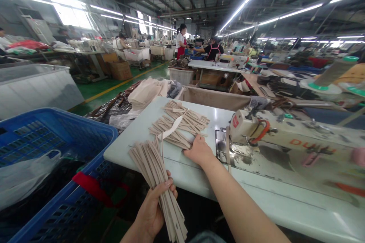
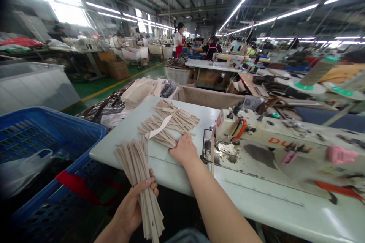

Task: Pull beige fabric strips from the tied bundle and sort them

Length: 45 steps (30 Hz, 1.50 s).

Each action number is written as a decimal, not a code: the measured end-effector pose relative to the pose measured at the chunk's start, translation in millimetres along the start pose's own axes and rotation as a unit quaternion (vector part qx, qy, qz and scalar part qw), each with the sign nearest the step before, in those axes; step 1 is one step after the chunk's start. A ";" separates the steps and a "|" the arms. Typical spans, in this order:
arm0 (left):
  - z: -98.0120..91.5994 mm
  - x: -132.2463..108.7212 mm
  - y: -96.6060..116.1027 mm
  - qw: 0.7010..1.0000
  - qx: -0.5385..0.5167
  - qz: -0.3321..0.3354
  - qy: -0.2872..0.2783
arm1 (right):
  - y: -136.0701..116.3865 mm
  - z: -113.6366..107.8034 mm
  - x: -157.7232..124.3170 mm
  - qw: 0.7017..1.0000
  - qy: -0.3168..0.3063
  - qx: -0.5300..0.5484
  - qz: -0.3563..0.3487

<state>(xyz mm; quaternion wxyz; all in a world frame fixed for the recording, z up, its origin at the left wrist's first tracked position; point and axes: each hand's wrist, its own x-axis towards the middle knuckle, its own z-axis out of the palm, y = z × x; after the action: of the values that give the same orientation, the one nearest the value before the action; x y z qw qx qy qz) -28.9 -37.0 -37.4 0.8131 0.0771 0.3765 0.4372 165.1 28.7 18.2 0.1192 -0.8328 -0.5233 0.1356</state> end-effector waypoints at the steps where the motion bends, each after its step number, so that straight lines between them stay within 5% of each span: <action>1: 0.3 -0.1 -0.1 1.000 0.000 0.001 0.000 | 0.7 -1.6 1.3 1.000 -0.002 0.000 -0.002; 22: -1.2 2.2 -1.7 1.000 -0.006 0.002 -0.015 | -7.4 5.4 -11.3 0.995 0.040 -0.076 -0.051; 27: -1.1 1.2 -0.6 1.000 -0.006 0.002 -0.019 | -15.1 1.2 -10.1 0.985 0.056 -0.117 -0.117; 38: 2.8 0.4 0.3 0.999 -0.023 -0.001 -0.025 | -37.3 4.8 -5.6 0.974 -0.018 -0.159 -0.158; 45: 15.0 -8.8 11.0 0.997 -0.041 0.010 -0.062 | -28.5 -19.7 11.1 0.978 -0.079 -0.124 -0.147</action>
<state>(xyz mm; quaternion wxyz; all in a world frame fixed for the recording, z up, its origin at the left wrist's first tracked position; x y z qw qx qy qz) -28.8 -34.0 -17.2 0.8329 0.0741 0.3064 0.4548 152.7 49.7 45.2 -0.0081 -0.7415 -0.6609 0.1158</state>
